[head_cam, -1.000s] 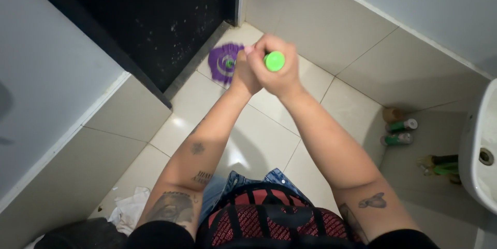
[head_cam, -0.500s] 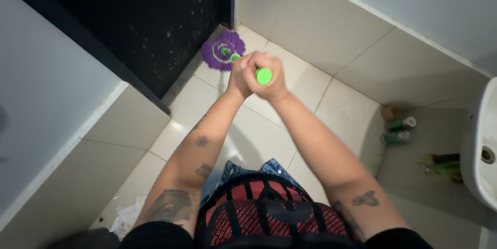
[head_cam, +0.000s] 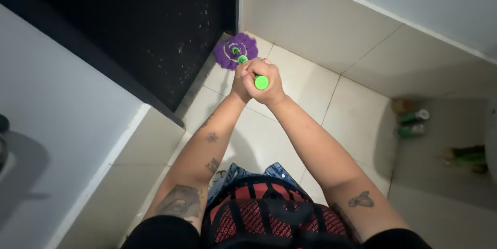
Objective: Mopping the tiled floor of a bathroom using a purple mop.
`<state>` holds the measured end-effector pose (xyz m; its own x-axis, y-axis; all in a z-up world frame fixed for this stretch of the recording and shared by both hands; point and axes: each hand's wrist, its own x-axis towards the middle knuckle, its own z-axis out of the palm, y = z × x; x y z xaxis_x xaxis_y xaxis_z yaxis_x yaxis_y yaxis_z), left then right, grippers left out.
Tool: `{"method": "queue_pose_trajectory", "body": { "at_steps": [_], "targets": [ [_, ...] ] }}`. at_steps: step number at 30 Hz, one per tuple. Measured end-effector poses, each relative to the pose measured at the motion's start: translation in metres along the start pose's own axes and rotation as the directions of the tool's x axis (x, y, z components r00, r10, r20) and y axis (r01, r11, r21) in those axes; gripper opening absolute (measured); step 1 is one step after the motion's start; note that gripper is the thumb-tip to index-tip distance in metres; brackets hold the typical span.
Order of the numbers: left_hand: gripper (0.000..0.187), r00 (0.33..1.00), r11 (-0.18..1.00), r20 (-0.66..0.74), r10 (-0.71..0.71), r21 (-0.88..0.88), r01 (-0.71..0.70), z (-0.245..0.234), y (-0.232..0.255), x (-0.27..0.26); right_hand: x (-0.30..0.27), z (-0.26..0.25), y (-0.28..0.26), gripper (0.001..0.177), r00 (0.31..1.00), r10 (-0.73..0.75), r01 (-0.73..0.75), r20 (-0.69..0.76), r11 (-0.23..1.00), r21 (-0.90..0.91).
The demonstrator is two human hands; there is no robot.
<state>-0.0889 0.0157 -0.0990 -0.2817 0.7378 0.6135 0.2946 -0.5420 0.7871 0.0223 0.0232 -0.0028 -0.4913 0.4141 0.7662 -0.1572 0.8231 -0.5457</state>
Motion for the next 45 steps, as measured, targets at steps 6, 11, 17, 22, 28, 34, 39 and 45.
{"method": "queue_pose_trajectory", "body": {
  "at_steps": [6,11,17,22,28,34,39,45],
  "targets": [
    [0.02,0.995,0.964,0.065,-0.082,0.259,0.062,-0.012,0.092,0.042,0.063,-0.024,-0.069,0.02,0.931,0.362,-0.365,0.053,0.928,0.073],
    [0.032,0.993,0.979,0.105,0.062,0.189,-0.081,-0.03,0.09,0.042,0.068,0.001,-0.092,0.022,0.951,0.239,-0.192,-0.194,0.953,0.232],
    [0.029,0.98,0.863,0.176,-0.094,-0.475,0.168,-0.042,-0.028,0.002,0.019,0.049,-0.032,0.025,0.955,0.267,-0.242,-0.128,0.953,0.182],
    [0.022,0.978,0.921,0.205,-0.029,-0.375,0.106,-0.038,0.024,0.02,0.03,0.032,-0.048,0.026,0.974,0.195,-0.185,-0.114,0.978,0.094],
    [0.015,0.98,0.969,0.197,0.024,0.238,-0.072,-0.036,0.083,0.034,0.06,0.007,-0.099,0.028,0.902,0.405,-0.402,-0.147,0.914,0.051],
    [0.017,0.985,0.995,0.149,0.083,0.042,-0.09,-0.051,0.033,0.014,0.022,0.044,-0.055,0.026,0.935,0.282,-0.231,-0.213,0.944,0.237],
    [0.042,0.973,0.978,0.226,0.054,-0.21,-0.006,-0.06,0.004,-0.003,0.004,0.057,-0.034,0.026,0.994,0.098,-0.102,-0.042,0.989,-0.11],
    [0.04,0.977,0.953,0.182,-0.112,-0.259,0.158,-0.047,0.032,-0.011,0.051,0.029,-0.111,0.029,0.907,0.42,-0.418,-0.026,0.906,0.063]
  ]
}}
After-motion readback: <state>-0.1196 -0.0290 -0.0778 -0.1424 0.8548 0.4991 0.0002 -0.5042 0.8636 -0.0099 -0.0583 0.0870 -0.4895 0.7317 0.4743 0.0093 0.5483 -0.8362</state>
